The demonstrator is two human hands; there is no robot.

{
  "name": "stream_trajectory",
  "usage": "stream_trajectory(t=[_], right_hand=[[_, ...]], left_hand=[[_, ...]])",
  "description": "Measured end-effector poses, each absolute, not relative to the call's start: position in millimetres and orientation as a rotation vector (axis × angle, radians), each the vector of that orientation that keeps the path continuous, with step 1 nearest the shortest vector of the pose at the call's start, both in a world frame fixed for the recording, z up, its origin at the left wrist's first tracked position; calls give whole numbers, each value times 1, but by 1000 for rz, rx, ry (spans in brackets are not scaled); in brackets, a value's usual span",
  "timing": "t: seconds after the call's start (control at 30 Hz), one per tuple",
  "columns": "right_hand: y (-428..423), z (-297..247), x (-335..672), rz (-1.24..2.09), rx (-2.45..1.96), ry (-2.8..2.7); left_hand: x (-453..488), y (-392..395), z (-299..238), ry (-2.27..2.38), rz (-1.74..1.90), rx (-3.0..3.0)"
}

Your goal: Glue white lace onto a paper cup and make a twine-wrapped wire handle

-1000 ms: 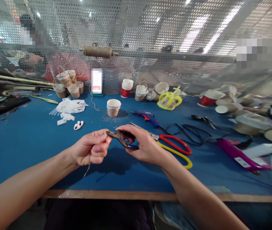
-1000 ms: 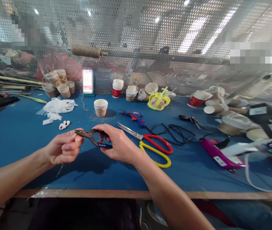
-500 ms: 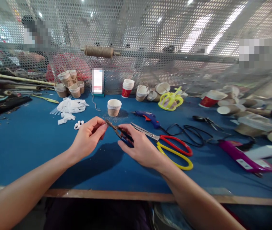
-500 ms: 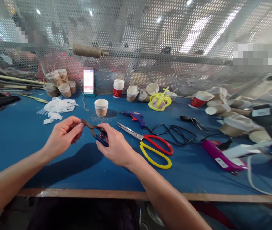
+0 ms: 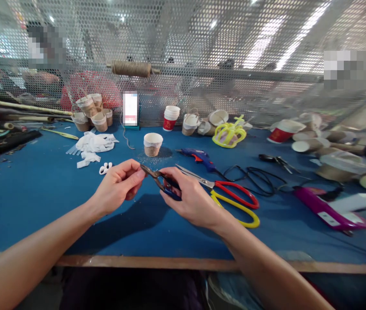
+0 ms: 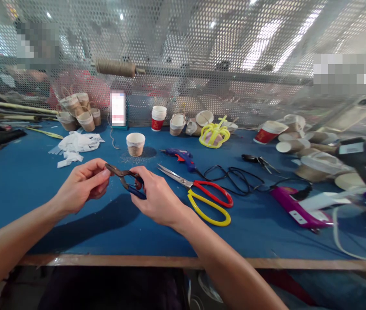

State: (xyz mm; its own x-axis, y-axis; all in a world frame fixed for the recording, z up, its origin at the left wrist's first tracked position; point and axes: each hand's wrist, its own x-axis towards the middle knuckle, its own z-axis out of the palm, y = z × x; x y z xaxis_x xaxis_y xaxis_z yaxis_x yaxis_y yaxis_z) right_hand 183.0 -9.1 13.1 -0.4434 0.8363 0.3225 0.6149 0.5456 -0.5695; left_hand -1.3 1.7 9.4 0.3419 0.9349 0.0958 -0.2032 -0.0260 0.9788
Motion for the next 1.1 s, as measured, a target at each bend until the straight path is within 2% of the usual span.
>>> stream_trajectory(t=[0.47,1.1], right_hand=[[-7,13,188,567,-1063,-2259],[-11,13,182,691,-1070,-2161]], left_hand=[[-10,7,8,380,735,879],[-6,6,6,389,816,896]])
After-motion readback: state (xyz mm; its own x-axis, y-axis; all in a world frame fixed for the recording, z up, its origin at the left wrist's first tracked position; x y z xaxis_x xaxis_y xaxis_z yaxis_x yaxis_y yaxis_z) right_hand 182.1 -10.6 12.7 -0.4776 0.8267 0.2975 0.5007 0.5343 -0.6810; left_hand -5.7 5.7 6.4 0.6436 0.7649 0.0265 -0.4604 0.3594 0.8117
